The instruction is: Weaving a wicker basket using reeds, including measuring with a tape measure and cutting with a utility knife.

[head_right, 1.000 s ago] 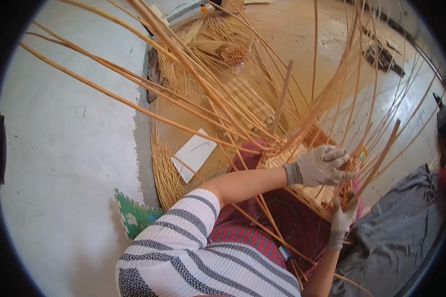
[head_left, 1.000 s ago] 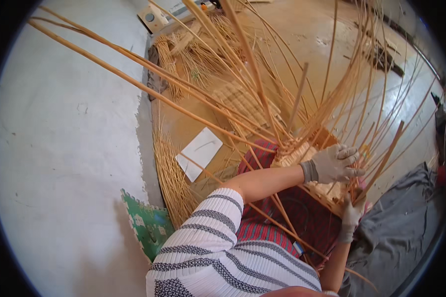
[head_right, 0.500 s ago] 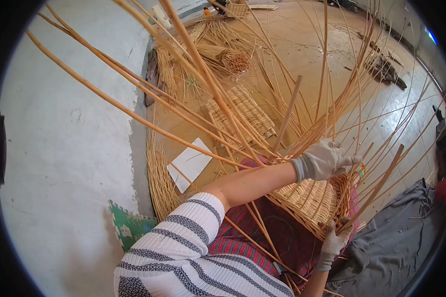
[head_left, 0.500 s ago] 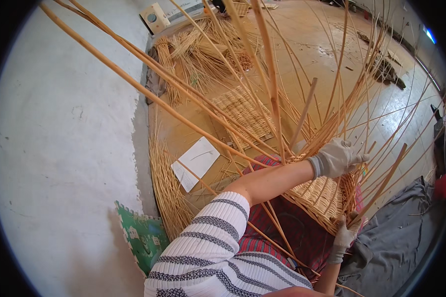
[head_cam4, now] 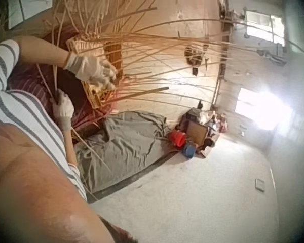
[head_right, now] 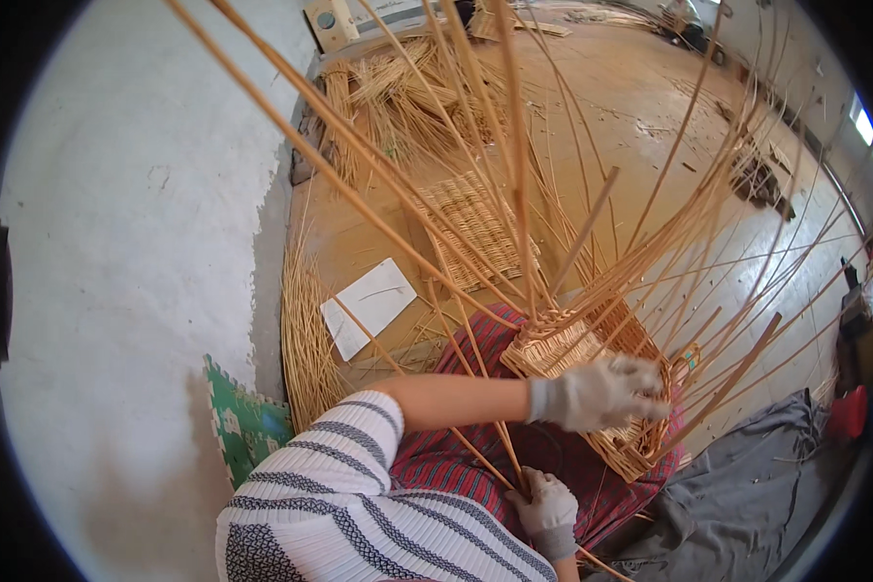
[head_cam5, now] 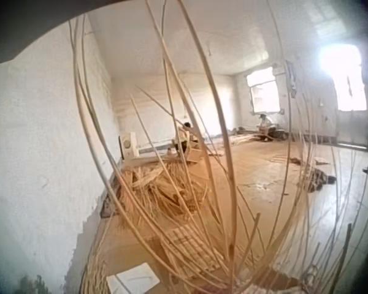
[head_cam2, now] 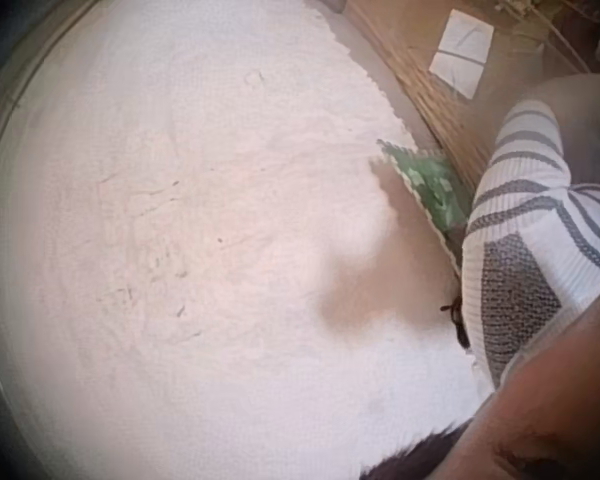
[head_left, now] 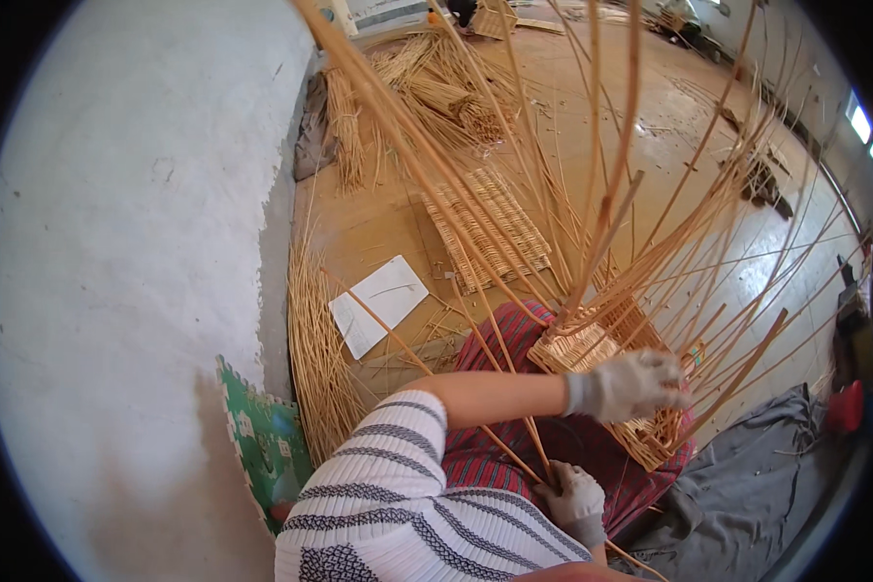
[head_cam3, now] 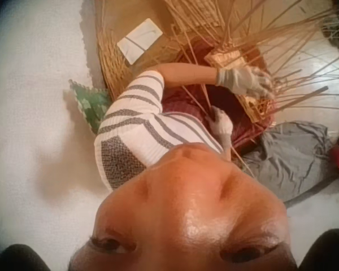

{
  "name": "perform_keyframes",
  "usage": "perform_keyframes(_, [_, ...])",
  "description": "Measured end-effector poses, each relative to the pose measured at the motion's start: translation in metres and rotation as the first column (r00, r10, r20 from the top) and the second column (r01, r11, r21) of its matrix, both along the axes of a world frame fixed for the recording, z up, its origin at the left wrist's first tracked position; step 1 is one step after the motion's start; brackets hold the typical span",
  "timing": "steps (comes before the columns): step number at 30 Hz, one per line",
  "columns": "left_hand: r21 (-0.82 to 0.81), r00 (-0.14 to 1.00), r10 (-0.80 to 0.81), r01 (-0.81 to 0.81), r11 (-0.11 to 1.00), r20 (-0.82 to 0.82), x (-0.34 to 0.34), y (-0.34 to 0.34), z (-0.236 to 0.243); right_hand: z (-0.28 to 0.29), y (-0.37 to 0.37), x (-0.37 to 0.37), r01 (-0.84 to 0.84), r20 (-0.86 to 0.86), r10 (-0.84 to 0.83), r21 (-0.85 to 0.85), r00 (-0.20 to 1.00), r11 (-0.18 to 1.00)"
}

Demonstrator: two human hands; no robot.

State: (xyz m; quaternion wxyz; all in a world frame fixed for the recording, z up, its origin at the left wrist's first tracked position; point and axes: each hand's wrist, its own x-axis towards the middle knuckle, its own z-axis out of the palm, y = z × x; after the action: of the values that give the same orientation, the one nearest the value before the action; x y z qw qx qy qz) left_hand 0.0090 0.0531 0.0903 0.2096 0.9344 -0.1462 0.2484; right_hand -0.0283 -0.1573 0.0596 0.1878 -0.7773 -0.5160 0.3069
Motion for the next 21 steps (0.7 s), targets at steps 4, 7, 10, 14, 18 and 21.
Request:
perform_keyframes(4, [-0.219,0.944,-0.163,0.101,0.970,-0.286,-0.089,0.004,-0.023,-0.009,-0.002,-0.003,0.039,0.029,-0.040,0.022,0.999,0.999])
perform_keyframes(7, [-0.176,0.871,-0.102,0.018,0.984,-0.480,-0.142,0.026,-0.046,-0.007,-0.006,-0.005,0.074,0.085,-0.078,0.049,0.993,0.996])
perform_keyframes(10, [-0.243,0.901,-0.019,-0.096,0.965,-0.434,-0.171,0.044,-0.064,0.002,-0.010,-0.012,0.105,0.126,-0.120,0.115,0.985,0.988])
perform_keyframes(14, [-0.083,0.946,0.103,-0.134,0.987,-0.308,-0.174,0.050,-0.074,0.015,-0.016,-0.024,0.180,0.087,-0.186,0.074,0.979,0.981])
perform_keyframes(18, [-0.063,0.947,0.090,-0.115,0.991,-0.308,-0.158,0.051,-0.073,0.011,-0.028,-0.034,0.070,0.001,-0.070,0.089,0.998,0.994])
perform_keyframes(21, [-0.087,0.983,0.178,-0.181,0.980,-0.040,-0.142,0.044,-0.066,-0.007,-0.035,-0.047,0.267,-0.141,-0.253,0.092,0.957,0.959])
